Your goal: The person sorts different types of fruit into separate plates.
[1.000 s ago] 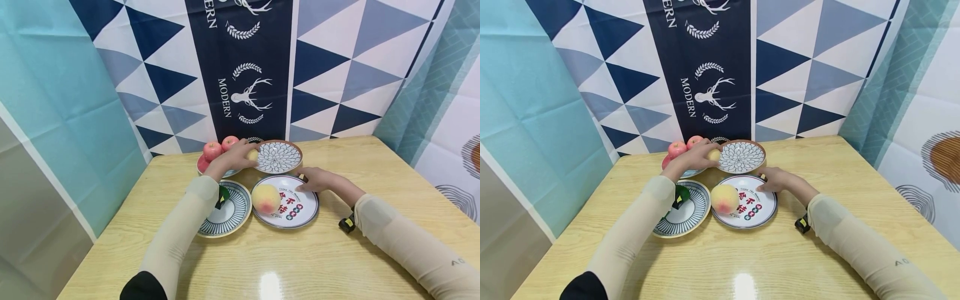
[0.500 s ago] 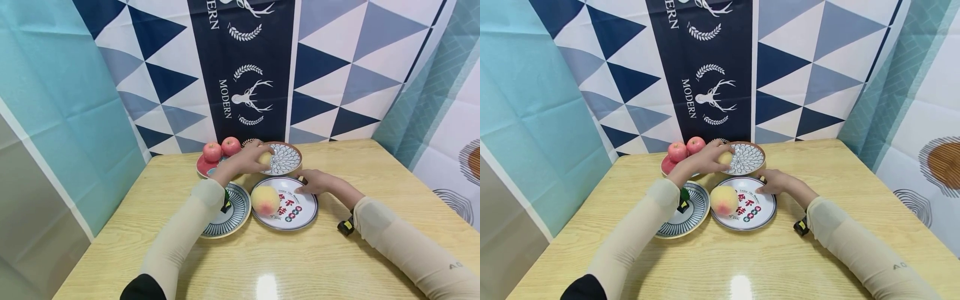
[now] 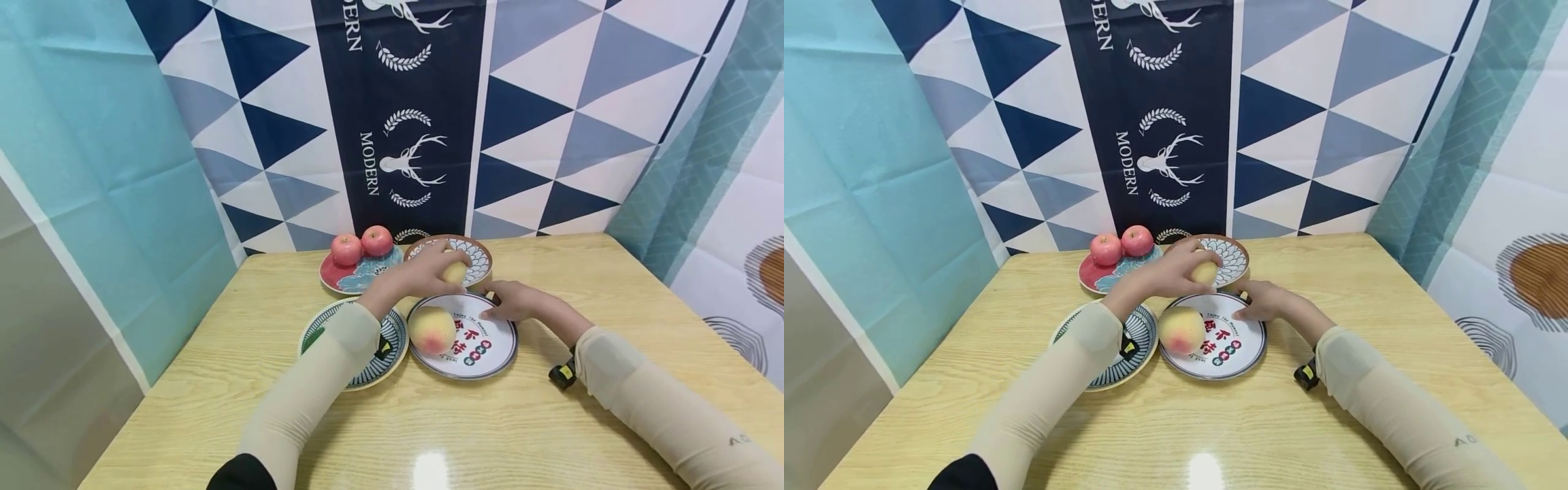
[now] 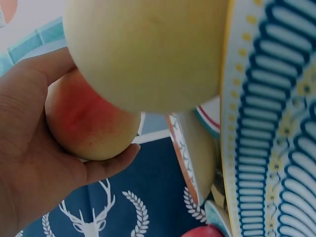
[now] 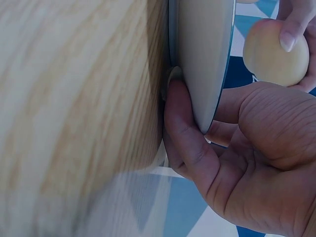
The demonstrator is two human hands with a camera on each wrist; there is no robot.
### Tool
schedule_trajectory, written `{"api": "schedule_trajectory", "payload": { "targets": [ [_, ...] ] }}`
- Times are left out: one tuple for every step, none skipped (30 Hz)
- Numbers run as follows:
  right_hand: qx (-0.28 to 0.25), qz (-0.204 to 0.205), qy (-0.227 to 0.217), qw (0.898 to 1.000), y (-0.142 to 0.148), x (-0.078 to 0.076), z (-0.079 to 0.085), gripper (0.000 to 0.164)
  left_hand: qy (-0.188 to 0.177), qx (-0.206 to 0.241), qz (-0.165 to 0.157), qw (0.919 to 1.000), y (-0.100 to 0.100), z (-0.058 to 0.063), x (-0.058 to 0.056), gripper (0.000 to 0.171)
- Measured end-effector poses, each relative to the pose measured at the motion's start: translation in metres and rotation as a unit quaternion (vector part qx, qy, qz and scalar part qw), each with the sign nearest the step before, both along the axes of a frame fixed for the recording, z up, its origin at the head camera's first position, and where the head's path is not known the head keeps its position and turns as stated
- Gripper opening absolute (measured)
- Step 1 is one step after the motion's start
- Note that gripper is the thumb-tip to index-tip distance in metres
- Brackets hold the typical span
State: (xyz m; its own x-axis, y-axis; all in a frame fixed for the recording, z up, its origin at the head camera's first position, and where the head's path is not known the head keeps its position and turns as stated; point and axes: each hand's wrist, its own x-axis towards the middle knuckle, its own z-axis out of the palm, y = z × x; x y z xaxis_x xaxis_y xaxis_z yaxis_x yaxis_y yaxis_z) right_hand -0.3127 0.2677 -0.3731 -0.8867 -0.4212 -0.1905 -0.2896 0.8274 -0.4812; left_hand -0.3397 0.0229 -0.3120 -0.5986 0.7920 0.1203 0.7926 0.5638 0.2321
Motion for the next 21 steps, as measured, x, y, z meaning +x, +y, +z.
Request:
{"api": "schedule_trajectory", "payload": {
  "targets": [
    [-0.001,-0.001,-0.002,1.0,0.0,0.0,0.0,0.05,-0.004,0.001,-0.006,1.0,0.001,0.0,0.001,0.052],
    [0.0,-0.001,-0.001,1.0,0.0,0.0,-0.001,0.051,-0.006,0.0,-0.009,0.9999,0.003,-0.001,0.003,0.052],
    [0.0,-0.001,0.001,1.0,0.0,0.0,-0.001,0.052,-0.005,-0.002,-0.012,0.9999,0.004,-0.002,0.004,0.052],
    [0.0,0.0,0.001,1.0,0.0,0.001,-0.001,0.053,-0.005,-0.003,-0.014,0.9999,0.006,-0.002,0.005,0.052],
    [-0.003,0.0,0.0,1.0,0.0,0.001,-0.001,0.053,-0.004,-0.004,-0.016,0.9998,0.007,-0.003,0.005,0.052],
    [-0.005,0.001,0.0,1.0,0.0,0.001,-0.001,0.054,-0.003,-0.007,-0.018,0.9998,0.009,-0.003,0.006,0.052],
    [-0.008,0.002,0.001,1.0,0.0,0.001,0.0,0.053,-0.002,-0.008,-0.018,0.9998,0.01,-0.004,0.007,0.052],
    [-0.011,0.005,0.002,1.0,0.0,0.002,0.0,0.053,-0.002,-0.01,-0.017,0.9998,0.012,-0.004,0.009,0.052],
    [-0.014,0.007,0.003,1.0,0.0,0.002,0.0,0.052,-0.002,-0.011,-0.019,0.9997,0.013,-0.004,0.01,0.052],
    [-0.015,0.009,0.005,1.0,0.0,0.002,0.0,0.05,-0.003,-0.011,-0.02,0.9997,0.013,-0.004,0.011,0.052],
    [-0.016,0.008,0.004,1.0,0.0,0.003,0.001,0.048,-0.003,-0.011,-0.022,0.9997,0.014,-0.005,0.012,0.051],
    [-0.014,0.011,0.007,1.0,0.001,0.003,0.001,0.046,-0.003,-0.01,-0.023,0.9997,0.015,-0.005,0.014,0.051],
    [-0.013,0.012,0.01,1.0,0.001,0.002,0.001,0.044,-0.005,-0.006,-0.025,0.9997,0.016,-0.005,0.015,0.051],
    [-0.011,0.015,0.014,1.0,0.0,0.002,0.002,0.044,-0.007,-0.003,-0.025,0.9997,0.016,-0.005,0.016,0.05],
    [-0.009,0.015,0.017,1.0,0.0,0.003,0.002,0.044,-0.01,0.001,-0.026,0.9996,0.017,-0.005,0.018,0.05],
    [-0.007,0.015,0.02,1.0,0.0,0.003,0.002,0.046,-0.013,0.005,-0.026,0.9996,0.018,-0.005,0.019,0.05],
    [-0.006,0.014,0.023,1.0,-0.001,0.003,0.002,0.048,-0.014,0.007,-0.028,0.9995,0.019,-0.006,0.021,0.05],
    [-0.006,0.015,0.024,1.0,-0.001,0.003,0.002,0.05,-0.015,0.009,-0.03,0.9994,0.019,-0.006,0.022,0.05],
    [-0.009,0.013,0.024,1.0,-0.001,0.003,0.003,0.053,-0.016,0.008,-0.032,0.9993,0.02,-0.006,0.023,0.05],
    [-0.011,0.012,0.023,1.0,-0.001,0.004,0.003,0.056,-0.015,0.006,-0.034,0.9993,0.021,-0.007,0.024,0.05],
    [-0.014,0.009,0.02,1.0,-0.001,0.004,0.003,0.057,-0.012,0.002,-0.038,0.9992,0.022,-0.007,0.025,0.05]
  ]
}}
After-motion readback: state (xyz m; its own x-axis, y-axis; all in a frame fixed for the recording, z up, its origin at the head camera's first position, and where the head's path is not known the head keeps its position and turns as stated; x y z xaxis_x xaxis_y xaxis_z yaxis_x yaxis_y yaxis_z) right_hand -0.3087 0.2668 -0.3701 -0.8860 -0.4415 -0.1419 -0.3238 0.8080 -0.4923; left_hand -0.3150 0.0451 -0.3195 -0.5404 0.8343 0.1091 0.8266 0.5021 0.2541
